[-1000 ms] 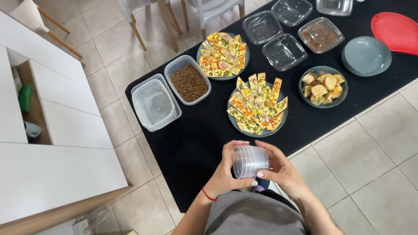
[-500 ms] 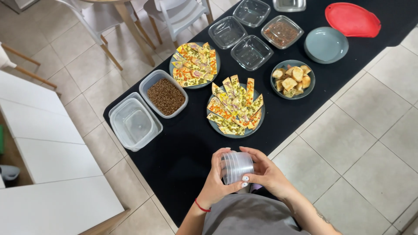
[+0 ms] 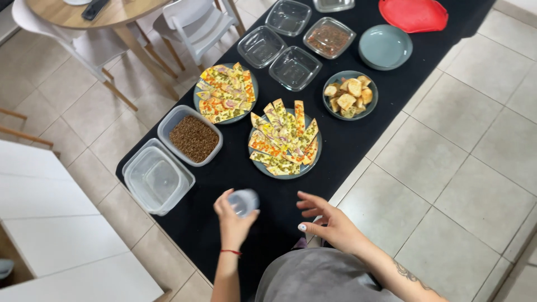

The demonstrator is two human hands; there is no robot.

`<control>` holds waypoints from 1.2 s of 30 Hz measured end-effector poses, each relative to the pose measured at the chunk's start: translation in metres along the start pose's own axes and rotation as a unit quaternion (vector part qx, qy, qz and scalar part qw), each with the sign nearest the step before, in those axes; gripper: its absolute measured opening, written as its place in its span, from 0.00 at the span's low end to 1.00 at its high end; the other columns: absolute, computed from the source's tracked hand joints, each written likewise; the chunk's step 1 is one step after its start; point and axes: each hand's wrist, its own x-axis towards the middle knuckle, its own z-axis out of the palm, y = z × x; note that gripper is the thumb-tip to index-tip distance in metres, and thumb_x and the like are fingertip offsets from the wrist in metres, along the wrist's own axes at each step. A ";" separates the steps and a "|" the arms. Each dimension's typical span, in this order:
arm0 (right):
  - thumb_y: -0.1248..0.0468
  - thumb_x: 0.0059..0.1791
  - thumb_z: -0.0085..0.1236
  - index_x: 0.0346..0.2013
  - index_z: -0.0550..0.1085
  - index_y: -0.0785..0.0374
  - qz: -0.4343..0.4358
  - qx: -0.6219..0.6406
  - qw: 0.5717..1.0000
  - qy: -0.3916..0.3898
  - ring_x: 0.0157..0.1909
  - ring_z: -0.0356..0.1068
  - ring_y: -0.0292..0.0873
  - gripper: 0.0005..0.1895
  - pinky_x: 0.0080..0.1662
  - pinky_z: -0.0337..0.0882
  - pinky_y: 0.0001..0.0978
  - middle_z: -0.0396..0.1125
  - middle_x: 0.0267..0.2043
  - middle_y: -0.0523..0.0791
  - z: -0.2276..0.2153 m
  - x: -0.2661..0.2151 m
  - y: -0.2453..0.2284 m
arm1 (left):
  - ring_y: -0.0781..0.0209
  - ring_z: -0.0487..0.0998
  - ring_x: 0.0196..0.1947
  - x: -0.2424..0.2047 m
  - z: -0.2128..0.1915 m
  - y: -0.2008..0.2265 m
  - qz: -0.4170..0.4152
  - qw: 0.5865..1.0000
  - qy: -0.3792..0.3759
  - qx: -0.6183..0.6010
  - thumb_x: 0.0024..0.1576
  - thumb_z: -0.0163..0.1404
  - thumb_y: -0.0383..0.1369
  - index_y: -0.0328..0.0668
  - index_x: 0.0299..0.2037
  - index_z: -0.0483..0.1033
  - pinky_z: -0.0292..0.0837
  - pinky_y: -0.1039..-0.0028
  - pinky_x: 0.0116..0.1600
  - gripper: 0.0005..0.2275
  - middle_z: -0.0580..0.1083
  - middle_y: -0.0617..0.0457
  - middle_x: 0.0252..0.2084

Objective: The person is preparing food by blending ingredients and portioning them into small cups.

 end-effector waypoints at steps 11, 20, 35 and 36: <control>0.61 0.48 0.64 0.61 0.70 0.53 0.056 0.034 0.997 -0.039 0.45 0.73 0.33 0.27 0.45 0.72 0.26 0.72 0.46 0.40 0.014 -0.017 -0.007 | 0.45 0.63 0.68 0.025 0.013 -0.114 -0.158 0.941 -0.013 0.299 0.39 0.69 0.38 0.58 0.70 0.55 0.61 0.49 0.66 0.46 0.58 0.53 0.70; 0.67 0.44 0.67 0.51 0.78 0.60 0.037 0.026 0.996 0.075 0.35 0.69 0.33 0.19 0.40 0.71 0.25 0.70 0.31 0.41 0.000 -0.021 0.003 | 0.48 0.50 0.74 0.025 -0.006 -0.050 -0.083 0.953 0.022 0.290 0.40 0.67 0.50 0.61 0.71 0.53 0.42 0.31 0.66 0.47 0.52 0.53 0.73; 0.63 0.51 0.60 0.43 0.78 0.66 0.058 0.140 0.988 0.018 0.33 0.70 0.30 0.10 0.39 0.72 0.23 0.72 0.30 0.39 0.010 -0.031 0.020 | 0.15 0.53 0.68 -0.068 0.173 -0.076 -0.064 0.716 -0.397 0.570 0.57 0.57 0.53 0.50 0.77 0.24 0.70 0.40 0.57 0.51 0.25 0.30 0.76; 0.63 0.51 0.60 0.42 0.78 0.66 0.054 0.133 0.989 0.023 0.33 0.70 0.30 0.09 0.39 0.72 0.23 0.72 0.30 0.39 0.009 -0.030 0.020 | 0.07 0.54 0.63 -0.074 0.195 -0.132 -0.011 0.721 -0.315 0.617 0.59 0.57 0.50 0.50 0.75 0.23 0.71 0.36 0.53 0.50 0.22 0.27 0.74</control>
